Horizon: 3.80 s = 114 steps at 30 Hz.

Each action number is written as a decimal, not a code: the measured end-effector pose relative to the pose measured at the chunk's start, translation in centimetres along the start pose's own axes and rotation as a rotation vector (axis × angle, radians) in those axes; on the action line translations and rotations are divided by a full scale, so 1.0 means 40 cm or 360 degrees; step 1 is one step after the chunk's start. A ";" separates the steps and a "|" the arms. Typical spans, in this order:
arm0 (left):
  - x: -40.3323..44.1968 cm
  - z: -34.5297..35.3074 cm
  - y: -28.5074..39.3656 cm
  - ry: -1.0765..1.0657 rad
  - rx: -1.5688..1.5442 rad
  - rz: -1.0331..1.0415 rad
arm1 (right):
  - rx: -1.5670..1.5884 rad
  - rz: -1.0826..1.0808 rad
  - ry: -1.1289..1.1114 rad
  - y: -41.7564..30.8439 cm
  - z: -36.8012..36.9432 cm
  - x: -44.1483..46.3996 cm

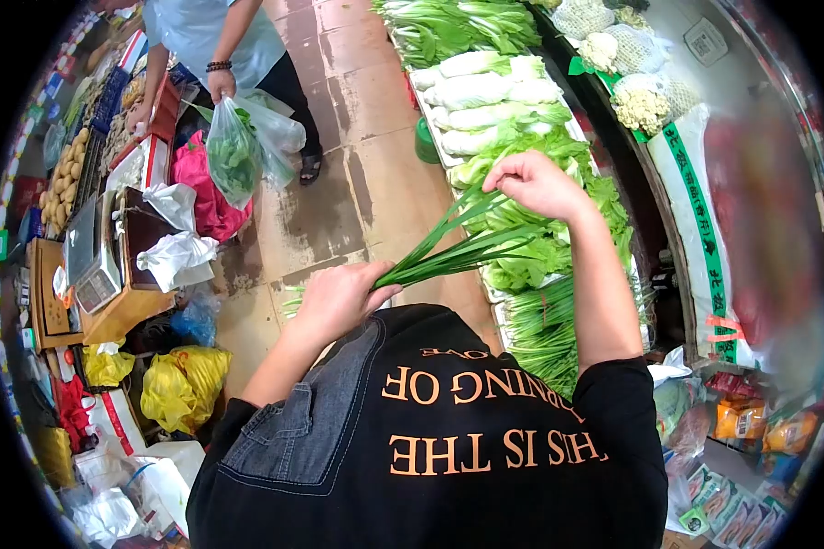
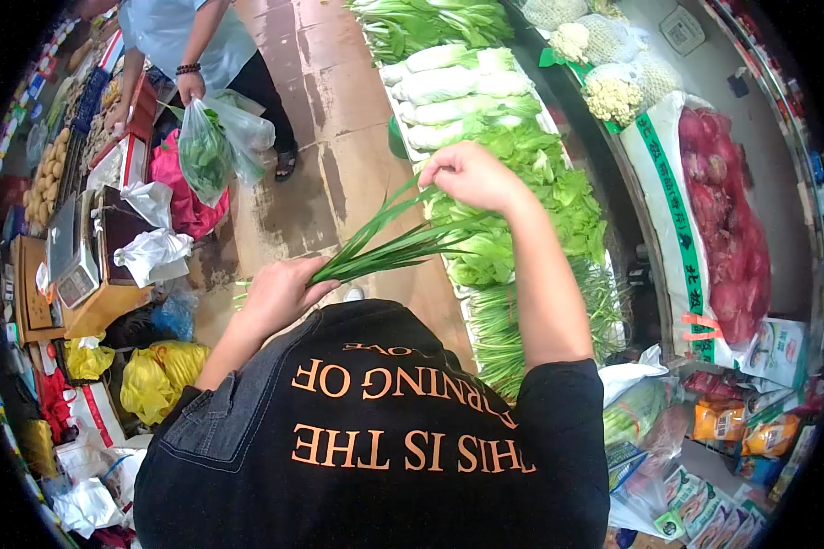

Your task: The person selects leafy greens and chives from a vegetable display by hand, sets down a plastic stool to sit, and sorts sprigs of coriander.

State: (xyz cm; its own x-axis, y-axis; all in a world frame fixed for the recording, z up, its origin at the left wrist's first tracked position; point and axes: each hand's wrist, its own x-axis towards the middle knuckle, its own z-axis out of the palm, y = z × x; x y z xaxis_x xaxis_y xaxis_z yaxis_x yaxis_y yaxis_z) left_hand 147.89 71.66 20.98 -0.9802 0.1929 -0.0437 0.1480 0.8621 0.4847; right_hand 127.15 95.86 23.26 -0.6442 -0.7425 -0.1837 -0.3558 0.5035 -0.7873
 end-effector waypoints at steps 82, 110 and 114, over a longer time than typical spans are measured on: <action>0.480 -0.090 -0.210 -0.0616 -0.3540 -0.0156 | 0.2564 0.0155 0.0938 0.012 0.236 -0.023; 0.388 0.233 0.014 -0.0687 -0.2761 -0.0602 | 0.1631 0.0693 0.1193 0.017 0.544 -0.117; 0.362 0.265 0.084 -0.0782 -0.2573 -0.0531 | 0.1684 0.0772 0.1217 0.016 0.521 -0.192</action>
State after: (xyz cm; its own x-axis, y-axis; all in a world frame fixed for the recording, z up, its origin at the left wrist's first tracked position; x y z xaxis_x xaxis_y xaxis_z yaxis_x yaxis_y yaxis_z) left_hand 135.58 82.32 12.70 -0.7645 0.4973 -0.4103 -0.6116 -0.3582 0.7054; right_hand 145.98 92.69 11.90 -0.8827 0.0039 -0.4699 0.4610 -0.1863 -0.8676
